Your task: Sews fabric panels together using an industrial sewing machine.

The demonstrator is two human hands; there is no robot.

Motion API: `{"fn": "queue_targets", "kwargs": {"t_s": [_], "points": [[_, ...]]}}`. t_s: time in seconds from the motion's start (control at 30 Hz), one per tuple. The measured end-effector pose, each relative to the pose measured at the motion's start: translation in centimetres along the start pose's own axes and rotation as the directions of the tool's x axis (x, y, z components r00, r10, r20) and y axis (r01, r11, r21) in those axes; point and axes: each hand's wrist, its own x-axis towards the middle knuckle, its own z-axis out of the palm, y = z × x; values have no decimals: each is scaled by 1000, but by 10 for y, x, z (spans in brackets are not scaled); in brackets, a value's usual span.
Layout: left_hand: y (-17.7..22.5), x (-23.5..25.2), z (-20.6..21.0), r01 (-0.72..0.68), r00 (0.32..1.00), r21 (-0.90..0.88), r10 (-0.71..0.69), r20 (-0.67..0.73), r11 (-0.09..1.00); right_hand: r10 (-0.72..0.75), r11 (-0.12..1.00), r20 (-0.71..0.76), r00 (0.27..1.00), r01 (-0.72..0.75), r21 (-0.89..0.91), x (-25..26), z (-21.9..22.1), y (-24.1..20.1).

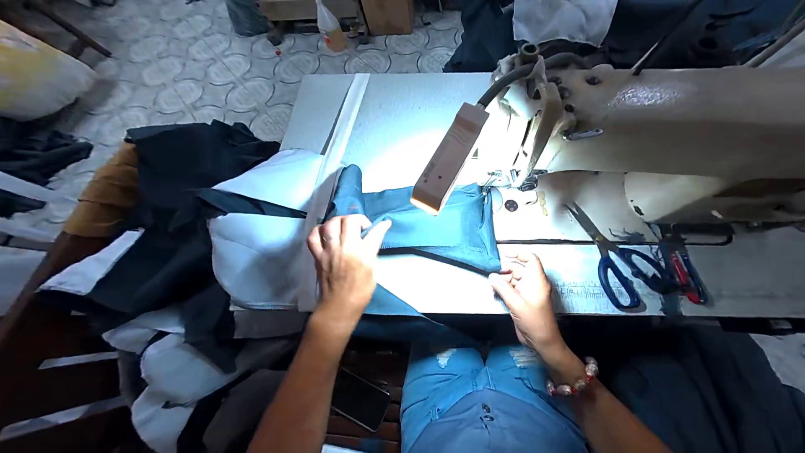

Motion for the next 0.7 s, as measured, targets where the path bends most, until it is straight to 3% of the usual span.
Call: {"fn": "queue_targets", "kwargs": {"t_s": [0.03, 0.07, 0.13, 0.2, 0.27, 0.33, 0.4, 0.47, 0.53, 0.6, 0.7], "points": [[15, 1, 6, -87, 996, -21, 86, -28, 996, 201, 949, -3, 980, -193, 249, -4, 6, -12], [31, 3, 15, -201, 979, -96, 198, -41, 975, 368, 808, 44, 929, -343, 479, -7, 11, -22], [62, 16, 38, -350, 931, -256, 365, 11, 901, 553, 457, 181, 813, -478, 750, -9, 17, -31], [77, 35, 66, -388, 913, -286, 408, 10, 876, 523, 257, 310, 794, -494, 831, -12, 17, -27], [76, 49, 87, -379, 925, -251, 358, -126, 891, 419, 198, 375, 827, -486, 851, -14, 11, -18], [72, 56, 95, -399, 913, -194, 368, -178, 896, 386, 254, 380, 841, -493, 832, -9, -1, -15], [76, 50, 95, -429, 903, -191, 417, -100, 883, 460, 400, 343, 819, -536, 743, -3, -16, -21], [81, 41, 88, -393, 901, -248, 424, 88, 886, 549, 550, 278, 789, -591, 590, 3, -28, -30], [80, 36, 78, -296, 865, -333, 399, 305, 895, 563, 710, 194, 804, -590, 385, 9, -38, -36], [75, 32, 73, -218, 827, -427, 398, 398, 878, 455, 887, 87, 886, -460, 39, 16, -45, -36], [70, 41, 59, -112, 769, -524, 408, 492, 844, 200, 896, 32, 979, -169, -411, 32, -42, -23]]}}
